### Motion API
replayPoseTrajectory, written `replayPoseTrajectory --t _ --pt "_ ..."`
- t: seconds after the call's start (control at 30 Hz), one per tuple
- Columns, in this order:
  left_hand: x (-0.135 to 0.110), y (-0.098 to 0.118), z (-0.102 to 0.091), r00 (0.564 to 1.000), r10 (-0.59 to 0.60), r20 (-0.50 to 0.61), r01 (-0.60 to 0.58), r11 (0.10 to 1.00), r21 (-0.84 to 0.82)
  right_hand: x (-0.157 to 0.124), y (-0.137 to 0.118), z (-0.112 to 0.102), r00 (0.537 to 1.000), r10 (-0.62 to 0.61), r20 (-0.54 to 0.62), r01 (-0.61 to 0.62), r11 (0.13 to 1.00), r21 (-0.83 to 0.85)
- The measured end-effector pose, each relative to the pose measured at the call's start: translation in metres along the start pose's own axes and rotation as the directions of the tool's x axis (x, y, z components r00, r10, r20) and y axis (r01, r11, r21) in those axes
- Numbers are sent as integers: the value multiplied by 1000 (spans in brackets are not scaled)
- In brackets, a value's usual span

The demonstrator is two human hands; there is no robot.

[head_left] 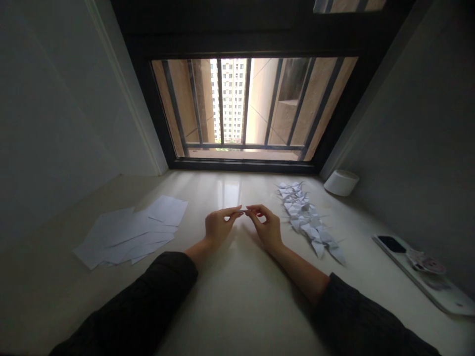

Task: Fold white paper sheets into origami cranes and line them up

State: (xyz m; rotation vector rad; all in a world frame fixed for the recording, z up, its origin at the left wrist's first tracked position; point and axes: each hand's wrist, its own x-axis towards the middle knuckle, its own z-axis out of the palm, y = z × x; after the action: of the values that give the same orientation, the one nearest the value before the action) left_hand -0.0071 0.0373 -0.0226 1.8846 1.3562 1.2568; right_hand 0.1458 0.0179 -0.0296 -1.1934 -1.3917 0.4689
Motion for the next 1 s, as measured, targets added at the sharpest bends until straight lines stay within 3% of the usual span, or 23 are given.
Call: replayPoseTrajectory --t 0.23,0.37,0.7,1.0 --pt "7 -11 6 1000 5 6 -2 950 -312 3 6 0 998 34 44 -38 995 95" --pt "8 -14 7 999 -25 35 37 912 -410 3 9 1 998 15 67 -24 991 131" --pt "7 -9 4 999 5 34 10 910 -414 5 13 2 989 115 92 -134 965 228" --pt "5 -4 4 999 -49 -19 38 911 -410 5 7 5 970 210 120 -239 899 367"
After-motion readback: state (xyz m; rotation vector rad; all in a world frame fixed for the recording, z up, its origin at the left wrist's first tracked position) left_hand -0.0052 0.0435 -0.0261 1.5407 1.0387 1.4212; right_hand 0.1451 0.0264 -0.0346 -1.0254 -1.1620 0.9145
